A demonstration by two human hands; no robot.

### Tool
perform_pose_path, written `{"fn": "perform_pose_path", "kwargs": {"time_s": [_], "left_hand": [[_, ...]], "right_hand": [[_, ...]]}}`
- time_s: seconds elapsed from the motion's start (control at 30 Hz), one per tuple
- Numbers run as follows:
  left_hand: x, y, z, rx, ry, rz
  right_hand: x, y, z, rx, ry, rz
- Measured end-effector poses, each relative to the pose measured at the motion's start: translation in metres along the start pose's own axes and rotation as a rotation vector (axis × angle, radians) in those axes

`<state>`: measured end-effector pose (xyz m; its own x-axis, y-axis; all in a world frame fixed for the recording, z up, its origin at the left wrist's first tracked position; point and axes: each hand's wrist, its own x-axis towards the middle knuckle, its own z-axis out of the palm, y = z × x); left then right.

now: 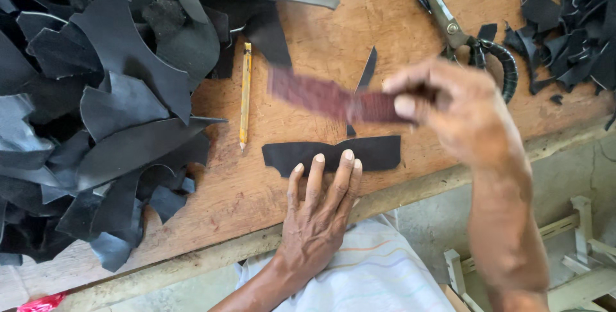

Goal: The person cuts a black leather piece with shears, then places a patterned template on it to check fit. They pick up another leather piece, align the template again, and use a pen to mark the leather along the template's edge.

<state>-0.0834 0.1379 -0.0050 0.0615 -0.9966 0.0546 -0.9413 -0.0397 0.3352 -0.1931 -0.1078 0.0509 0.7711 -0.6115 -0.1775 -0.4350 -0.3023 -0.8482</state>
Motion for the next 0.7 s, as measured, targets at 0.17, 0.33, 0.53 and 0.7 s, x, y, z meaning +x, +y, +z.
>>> {"fn": "perform_pose_path", "kwargs": {"time_s": [0.17, 0.33, 0.53, 0.7], "left_hand": [[-0.006, 0.0, 0.005, -0.11, -0.08, 0.012], [-0.008, -0.003, 0.003, -0.095, -0.007, 0.029], [-0.005, -0.003, -0.009, -0.074, -0.017, 0.026], [-0.004, 0.001, -0.016, -0.046, 0.01, -0.029]], "right_hand": [[-0.039, 0.008, 0.016, 0.472, -0.161, 0.189], [-0.054, -0.009, 0.03, -0.091, -0.116, 0.02], [-0.048, -0.03, 0.038, -0.369, -0.114, -0.131], [-0.045, -0.033, 0.043, -0.409, -0.082, -0.157]]}}
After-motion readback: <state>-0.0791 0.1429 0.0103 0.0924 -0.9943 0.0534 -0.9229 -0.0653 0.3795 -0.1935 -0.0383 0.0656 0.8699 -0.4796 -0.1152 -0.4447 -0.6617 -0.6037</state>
